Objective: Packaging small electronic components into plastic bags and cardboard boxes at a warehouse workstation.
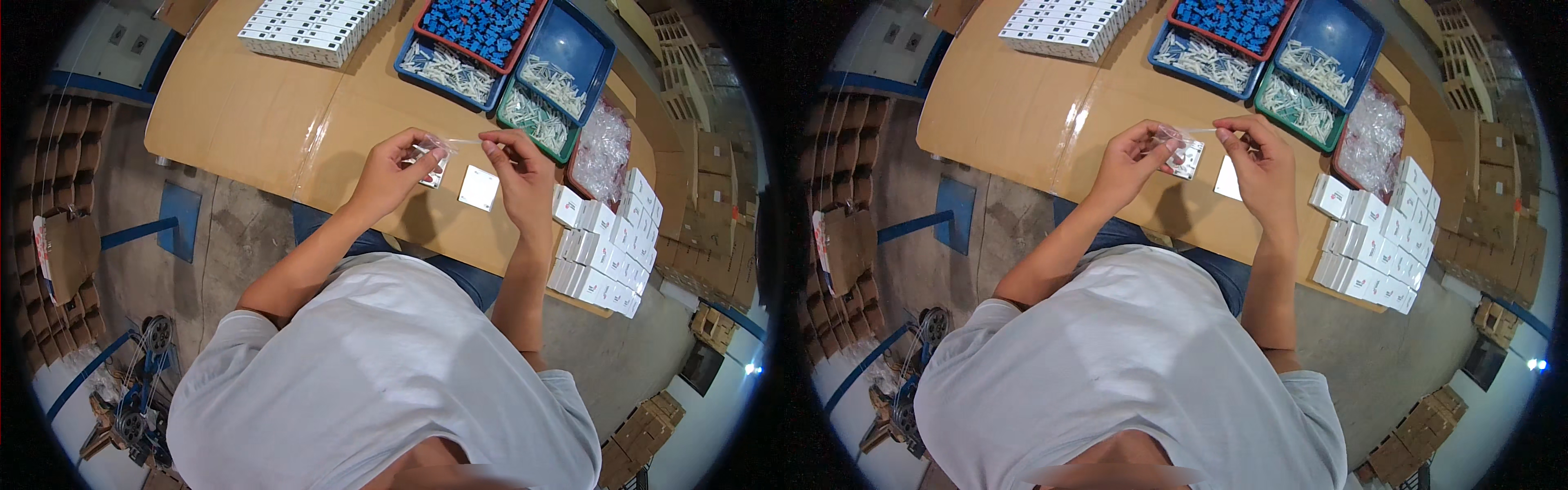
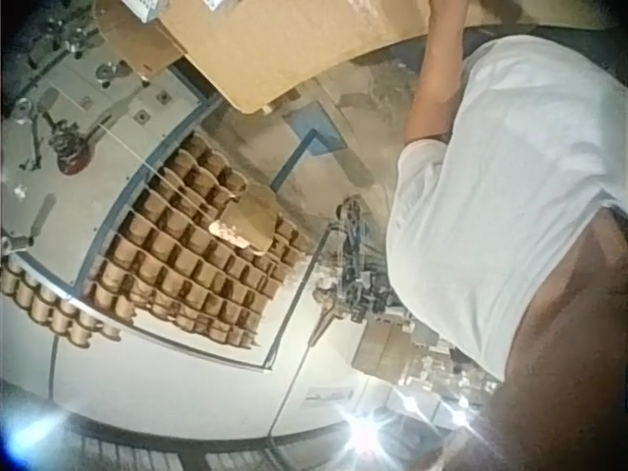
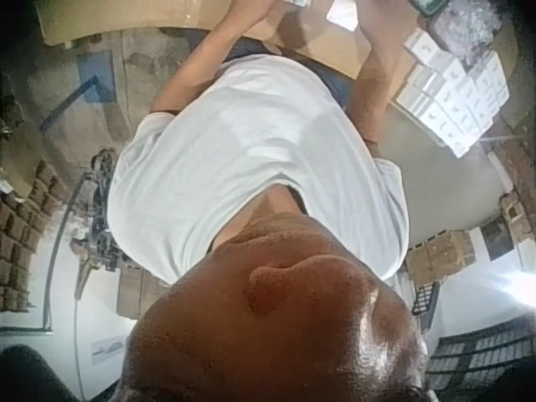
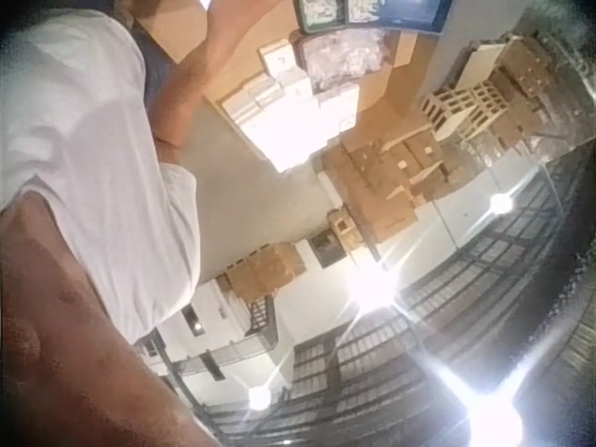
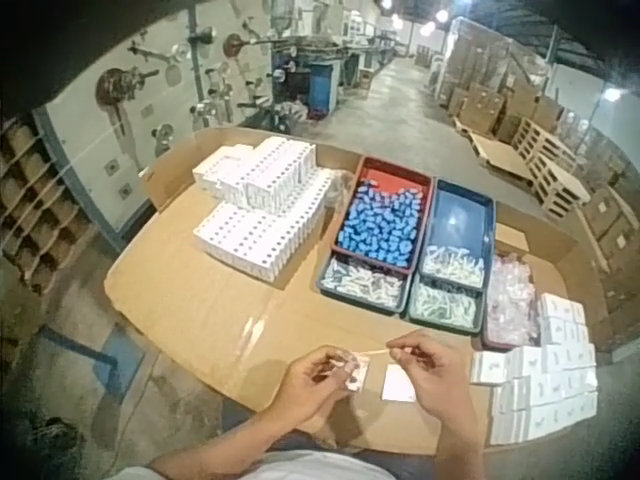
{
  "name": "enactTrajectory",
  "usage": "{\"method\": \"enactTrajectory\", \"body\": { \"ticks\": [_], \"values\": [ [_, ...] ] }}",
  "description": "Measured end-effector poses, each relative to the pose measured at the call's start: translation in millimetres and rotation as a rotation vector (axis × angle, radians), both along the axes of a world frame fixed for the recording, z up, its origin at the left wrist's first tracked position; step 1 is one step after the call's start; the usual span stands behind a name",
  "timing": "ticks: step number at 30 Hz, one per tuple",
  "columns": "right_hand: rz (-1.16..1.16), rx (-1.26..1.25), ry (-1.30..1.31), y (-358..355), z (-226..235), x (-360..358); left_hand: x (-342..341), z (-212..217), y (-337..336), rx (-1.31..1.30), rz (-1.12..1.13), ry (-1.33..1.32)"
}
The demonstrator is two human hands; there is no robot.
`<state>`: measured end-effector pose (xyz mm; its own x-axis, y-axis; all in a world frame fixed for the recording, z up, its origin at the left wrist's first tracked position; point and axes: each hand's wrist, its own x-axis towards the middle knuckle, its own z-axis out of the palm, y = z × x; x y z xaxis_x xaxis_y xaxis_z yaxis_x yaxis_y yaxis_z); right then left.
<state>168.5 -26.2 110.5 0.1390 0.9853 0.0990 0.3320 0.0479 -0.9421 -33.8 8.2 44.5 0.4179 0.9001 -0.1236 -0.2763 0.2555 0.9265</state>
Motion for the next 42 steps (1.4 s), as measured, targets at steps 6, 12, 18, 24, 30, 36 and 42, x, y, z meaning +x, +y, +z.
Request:
{"method": "enactTrajectory", "body": {
  "ticks": [6, 12, 18, 24, 30, 36, 42],
  "values": [
    [-0.044, -0.135, 0.130, -3, -3, -20, -6, -10, -3, 0.067, -0.083, 0.210],
    [-0.051, -0.080, 0.048, -2, -13, -31, 0, -7, -4, 0.075, -0.007, 0.112],
    [0.023, 0.031, -0.042, 1, -23, -27, 0, -6, -3, 0.072, -0.020, 0.093],
    [0.141, -0.072, -0.048, -1, -14, -29, -1, -12, -4, 0.059, 0.012, 0.064],
    [0.264, -0.085, -0.160, 6, -15, -4, -1, 2, -1, -0.100, -0.093, -0.004],
    [0.411, -0.164, -0.466, 13, 1, 4, 2, -14, -1, 0.012, -0.162, 0.039],
    [0.417, -0.248, -0.347, 15, 11, 9, 2, -11, 1, 0.125, -0.084, 0.178]
  ]
}}
